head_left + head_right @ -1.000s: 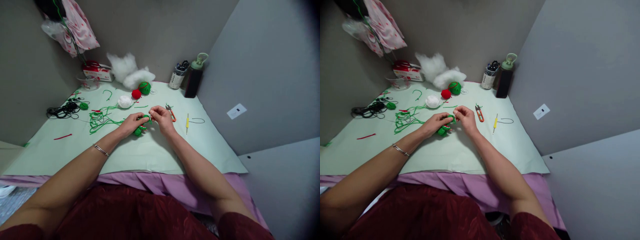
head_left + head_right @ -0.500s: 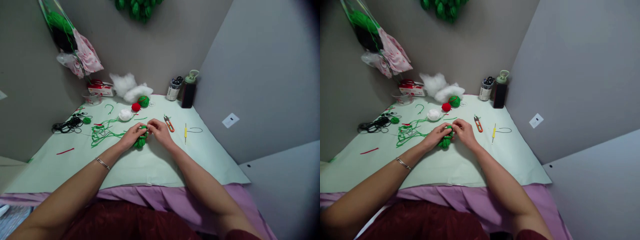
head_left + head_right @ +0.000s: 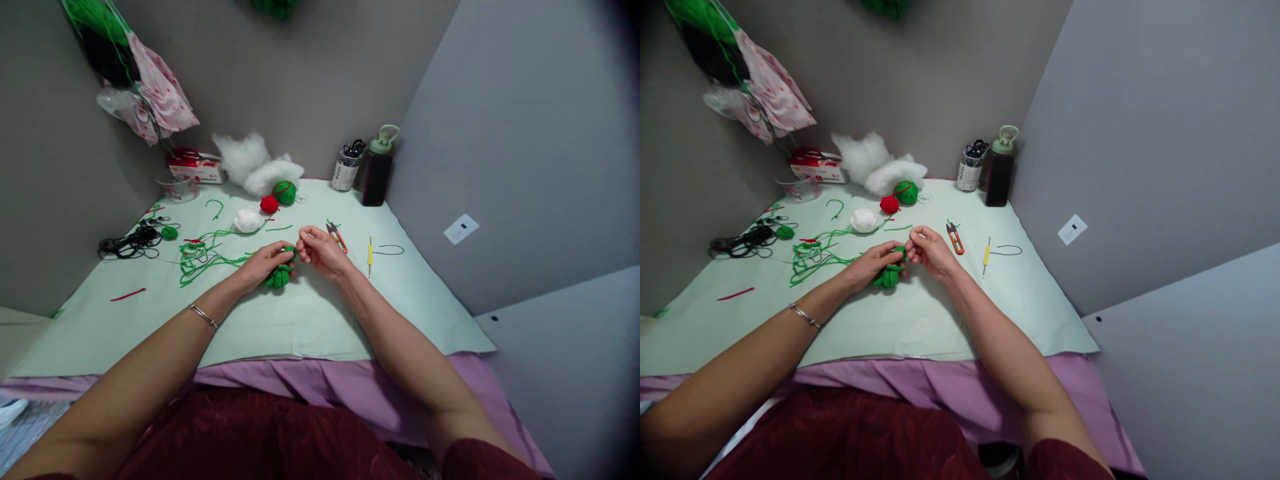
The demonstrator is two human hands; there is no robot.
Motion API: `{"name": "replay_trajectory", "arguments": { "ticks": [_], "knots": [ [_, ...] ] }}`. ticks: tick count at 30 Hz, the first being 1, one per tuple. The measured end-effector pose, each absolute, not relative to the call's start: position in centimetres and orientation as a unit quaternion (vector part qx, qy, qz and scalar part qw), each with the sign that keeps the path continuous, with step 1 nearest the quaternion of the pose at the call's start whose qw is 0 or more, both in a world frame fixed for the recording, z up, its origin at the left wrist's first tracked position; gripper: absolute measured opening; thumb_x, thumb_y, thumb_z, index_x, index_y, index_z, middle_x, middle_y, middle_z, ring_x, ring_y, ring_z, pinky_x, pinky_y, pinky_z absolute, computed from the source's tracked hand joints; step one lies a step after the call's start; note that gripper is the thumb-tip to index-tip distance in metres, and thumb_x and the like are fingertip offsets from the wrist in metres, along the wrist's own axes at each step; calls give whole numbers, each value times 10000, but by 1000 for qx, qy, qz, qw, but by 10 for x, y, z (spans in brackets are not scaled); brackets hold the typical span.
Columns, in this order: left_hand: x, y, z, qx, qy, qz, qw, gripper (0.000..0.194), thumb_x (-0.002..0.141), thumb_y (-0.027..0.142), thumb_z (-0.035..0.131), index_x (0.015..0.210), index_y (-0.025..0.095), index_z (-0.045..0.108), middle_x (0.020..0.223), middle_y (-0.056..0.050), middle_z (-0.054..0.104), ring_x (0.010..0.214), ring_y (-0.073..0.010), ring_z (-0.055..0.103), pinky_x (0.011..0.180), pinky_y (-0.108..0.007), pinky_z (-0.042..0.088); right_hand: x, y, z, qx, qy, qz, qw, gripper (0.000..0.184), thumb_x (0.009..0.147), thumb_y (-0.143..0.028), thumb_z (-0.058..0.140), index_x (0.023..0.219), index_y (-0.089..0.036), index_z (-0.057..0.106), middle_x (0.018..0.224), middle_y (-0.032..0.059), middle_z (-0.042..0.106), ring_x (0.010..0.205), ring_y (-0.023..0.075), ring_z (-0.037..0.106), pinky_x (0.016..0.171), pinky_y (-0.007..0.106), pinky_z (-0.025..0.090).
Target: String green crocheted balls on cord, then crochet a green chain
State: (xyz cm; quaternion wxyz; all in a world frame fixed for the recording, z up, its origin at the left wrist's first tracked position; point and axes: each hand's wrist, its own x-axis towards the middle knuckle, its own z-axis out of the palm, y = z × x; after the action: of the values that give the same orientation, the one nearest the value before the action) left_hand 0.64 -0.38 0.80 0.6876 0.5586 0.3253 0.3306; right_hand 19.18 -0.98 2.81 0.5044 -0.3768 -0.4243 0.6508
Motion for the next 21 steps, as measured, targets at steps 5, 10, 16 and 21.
{"name": "replay_trajectory", "arguments": {
  "ticks": [5, 10, 16, 21],
  "knots": [
    [6, -3, 10, 549, 327, 317, 701, 471, 768, 526, 846, 1020, 177, 656, 792, -6, 656, 684, -173, 714, 654, -283, 556, 197, -9, 33, -380, -412, 611, 559, 433, 711, -457, 847, 775, -218, 491, 566, -109, 481, 445, 43, 357, 446, 178, 255],
    [1, -2, 21, 482, 331, 371, 721, 465, 794, 483, 844, 1114, 187, 684, 873, -30, 680, 775, -164, 712, 633, -236, 533, 195, -14, 41, -399, -439, 590, 548, 354, 700, -435, 818, 810, -202, 574, 640, -70, 550, 504, 55, 407, 492, 199, 295],
    [-5, 2, 23, 457, 306, 410, 727, 323, 910, 425, 741, 1083, 157, 696, 908, -51, 701, 804, -162, 718, 696, -241, 575, 189, -17, 38, -423, -539, 481, 546, 260, 741, -426, 768, 809, -195, 670, 679, -40, 584, 563, 84, 434, 544, 242, 351],
    [-6, 4, 21, 453, 288, 416, 734, 271, 955, 374, 690, 1076, 132, 700, 912, -67, 719, 750, -153, 714, 726, -266, 602, 185, -19, 31, -440, -623, 364, 536, 213, 817, -402, 704, 819, -189, 704, 745, -1, 630, 650, 124, 485, 614, 282, 396]
  ]
}}
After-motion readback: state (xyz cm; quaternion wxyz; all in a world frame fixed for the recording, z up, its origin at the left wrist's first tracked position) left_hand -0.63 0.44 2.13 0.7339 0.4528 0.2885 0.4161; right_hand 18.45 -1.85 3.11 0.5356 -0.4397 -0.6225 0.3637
